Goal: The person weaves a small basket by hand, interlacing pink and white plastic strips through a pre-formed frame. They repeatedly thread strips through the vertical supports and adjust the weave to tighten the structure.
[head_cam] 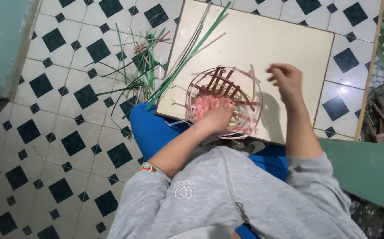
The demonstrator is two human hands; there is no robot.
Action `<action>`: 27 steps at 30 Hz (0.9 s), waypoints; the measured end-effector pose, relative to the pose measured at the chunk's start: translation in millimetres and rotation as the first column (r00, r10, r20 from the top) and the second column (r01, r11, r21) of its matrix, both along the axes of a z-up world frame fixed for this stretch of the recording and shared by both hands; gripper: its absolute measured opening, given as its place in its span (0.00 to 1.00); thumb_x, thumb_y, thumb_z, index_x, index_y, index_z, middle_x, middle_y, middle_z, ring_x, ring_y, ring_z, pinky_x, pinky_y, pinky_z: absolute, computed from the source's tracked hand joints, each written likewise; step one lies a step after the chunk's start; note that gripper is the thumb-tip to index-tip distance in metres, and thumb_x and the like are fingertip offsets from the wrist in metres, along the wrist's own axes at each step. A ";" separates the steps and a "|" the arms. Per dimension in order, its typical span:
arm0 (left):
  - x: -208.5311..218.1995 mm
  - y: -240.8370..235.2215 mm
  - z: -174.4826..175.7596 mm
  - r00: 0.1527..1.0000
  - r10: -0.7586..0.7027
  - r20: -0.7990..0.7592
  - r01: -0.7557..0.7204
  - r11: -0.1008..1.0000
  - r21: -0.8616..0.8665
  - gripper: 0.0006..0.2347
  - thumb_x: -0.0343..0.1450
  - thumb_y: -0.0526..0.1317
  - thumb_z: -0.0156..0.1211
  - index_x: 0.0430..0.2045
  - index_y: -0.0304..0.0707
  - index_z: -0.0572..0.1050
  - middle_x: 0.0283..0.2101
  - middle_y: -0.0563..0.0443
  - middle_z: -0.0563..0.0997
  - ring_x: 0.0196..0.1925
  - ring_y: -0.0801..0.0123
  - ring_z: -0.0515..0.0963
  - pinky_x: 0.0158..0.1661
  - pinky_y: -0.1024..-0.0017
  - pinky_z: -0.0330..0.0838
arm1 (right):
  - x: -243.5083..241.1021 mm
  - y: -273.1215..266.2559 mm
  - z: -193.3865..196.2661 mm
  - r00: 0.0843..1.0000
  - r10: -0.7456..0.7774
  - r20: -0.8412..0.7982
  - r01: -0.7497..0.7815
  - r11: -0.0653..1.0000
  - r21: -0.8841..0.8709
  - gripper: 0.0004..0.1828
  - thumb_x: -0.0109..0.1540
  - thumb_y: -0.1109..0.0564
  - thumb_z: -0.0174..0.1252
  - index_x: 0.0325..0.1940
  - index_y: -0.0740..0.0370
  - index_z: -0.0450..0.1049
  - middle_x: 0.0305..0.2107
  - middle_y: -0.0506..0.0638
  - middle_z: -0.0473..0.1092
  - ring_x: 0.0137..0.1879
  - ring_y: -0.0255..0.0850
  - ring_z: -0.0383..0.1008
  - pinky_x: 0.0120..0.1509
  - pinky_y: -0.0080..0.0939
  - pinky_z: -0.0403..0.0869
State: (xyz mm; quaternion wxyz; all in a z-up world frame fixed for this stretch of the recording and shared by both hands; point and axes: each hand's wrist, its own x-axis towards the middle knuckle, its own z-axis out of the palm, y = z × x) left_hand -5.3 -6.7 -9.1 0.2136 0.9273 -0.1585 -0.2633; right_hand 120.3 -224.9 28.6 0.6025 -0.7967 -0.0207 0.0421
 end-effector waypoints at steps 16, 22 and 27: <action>-2.4 3.7 4.3 0.998 0.031 -0.061 -0.030 0.999 0.018 0.33 0.62 0.51 0.66 0.61 0.36 0.64 0.67 0.21 0.51 0.62 0.09 0.51 0.49 0.24 0.59 | 42.0 56.7 -30.0 0.734 0.523 -0.433 -0.318 0.829 0.461 0.28 0.71 0.48 0.35 0.46 0.78 0.71 0.39 0.69 0.72 0.34 0.54 0.77 0.35 0.46 0.78; 1.9 18.0 33.0 0.999 -0.051 -0.014 0.050 0.998 -0.030 0.34 0.62 0.51 0.69 0.60 0.35 0.64 0.65 0.20 0.57 0.64 0.13 0.54 0.57 0.26 0.53 | 24.9 46.8 -7.0 0.843 0.443 -0.306 -0.298 0.857 0.420 0.30 0.67 0.37 0.43 0.56 0.65 0.72 0.46 0.56 0.73 0.44 0.43 0.77 0.41 0.33 0.77; 21.1 61.7 140.6 0.953 0.106 0.285 0.001 0.936 -0.352 0.06 0.67 0.34 0.57 0.30 0.29 0.76 0.31 0.33 0.81 0.40 0.39 0.82 0.38 0.52 0.77 | -37.8 6.8 3.4 0.953 -0.094 -0.289 0.230 0.844 0.485 0.15 0.71 0.48 0.44 0.55 0.56 0.70 0.45 0.55 0.75 0.42 0.44 0.81 0.37 0.33 0.79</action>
